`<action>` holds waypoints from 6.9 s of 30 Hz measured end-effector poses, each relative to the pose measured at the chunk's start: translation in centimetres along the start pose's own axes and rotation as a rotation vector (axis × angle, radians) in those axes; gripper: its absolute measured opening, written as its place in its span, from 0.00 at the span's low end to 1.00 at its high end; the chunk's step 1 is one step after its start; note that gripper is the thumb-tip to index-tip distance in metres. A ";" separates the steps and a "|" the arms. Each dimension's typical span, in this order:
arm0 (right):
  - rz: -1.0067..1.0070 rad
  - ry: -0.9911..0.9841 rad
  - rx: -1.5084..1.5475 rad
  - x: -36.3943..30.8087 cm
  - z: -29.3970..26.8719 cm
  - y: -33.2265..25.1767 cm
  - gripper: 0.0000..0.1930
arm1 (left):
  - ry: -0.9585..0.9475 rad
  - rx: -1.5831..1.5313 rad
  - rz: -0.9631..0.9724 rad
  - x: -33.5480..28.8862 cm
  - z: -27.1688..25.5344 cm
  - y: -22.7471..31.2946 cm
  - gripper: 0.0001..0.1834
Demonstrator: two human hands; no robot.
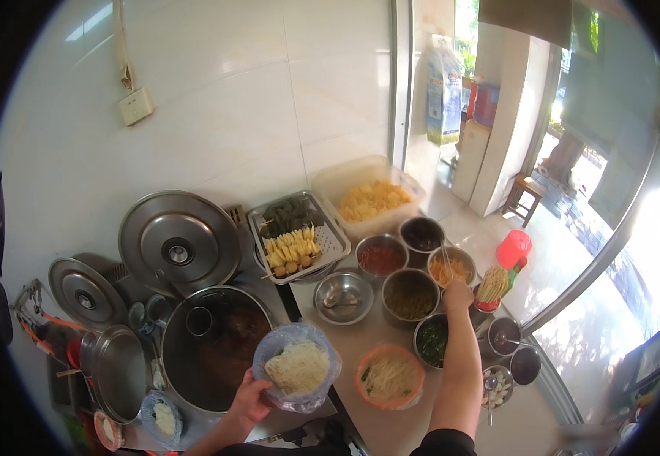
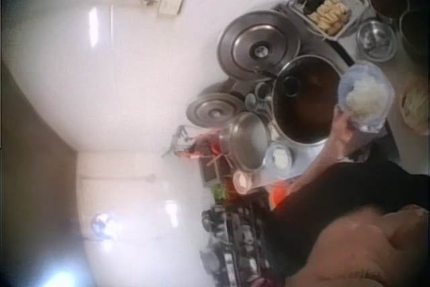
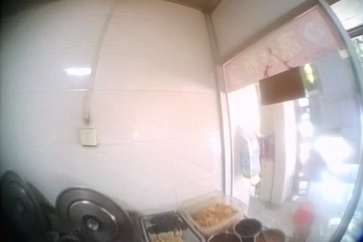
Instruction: The person assembles several noodle bowls by placing blanched greens and noodles into bowls, then adding fried egg, chili oil, and other toppings from containers. The person uses chopsticks and a ladle to handle ingredients and pour broth.
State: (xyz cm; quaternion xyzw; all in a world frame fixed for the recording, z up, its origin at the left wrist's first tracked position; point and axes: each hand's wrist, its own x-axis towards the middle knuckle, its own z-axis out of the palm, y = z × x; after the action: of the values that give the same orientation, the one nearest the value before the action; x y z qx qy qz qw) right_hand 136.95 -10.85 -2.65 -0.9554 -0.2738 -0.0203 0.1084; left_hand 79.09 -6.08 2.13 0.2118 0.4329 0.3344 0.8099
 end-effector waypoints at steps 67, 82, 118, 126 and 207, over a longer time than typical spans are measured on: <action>-0.690 -0.058 0.418 10.9 -10.3 -20.4 0.18 | -0.193 0.049 0.200 17.6 15.4 15.5 0.31; -0.537 -0.290 -0.147 14.3 -8.4 -28.0 0.20 | -0.258 0.312 -0.025 16.0 14.4 9.6 0.32; -0.790 -0.123 0.557 0.0 -15.7 -21.7 0.18 | -0.105 -0.080 0.167 27.8 23.1 14.9 0.21; -0.614 -0.144 1.005 0.3 -9.9 -21.1 0.20 | -0.067 -0.058 0.184 25.2 21.4 14.8 0.24; -0.308 -0.080 0.310 -10.9 -18.9 -1.3 0.19 | -0.408 0.095 -0.015 16.7 13.2 1.8 0.39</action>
State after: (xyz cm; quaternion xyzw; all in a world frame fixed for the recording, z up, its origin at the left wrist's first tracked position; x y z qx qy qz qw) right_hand 127.44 -19.57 15.01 -0.8743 -0.4206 0.0435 0.2385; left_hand 96.31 6.52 1.02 0.3098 0.2770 0.2577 0.8723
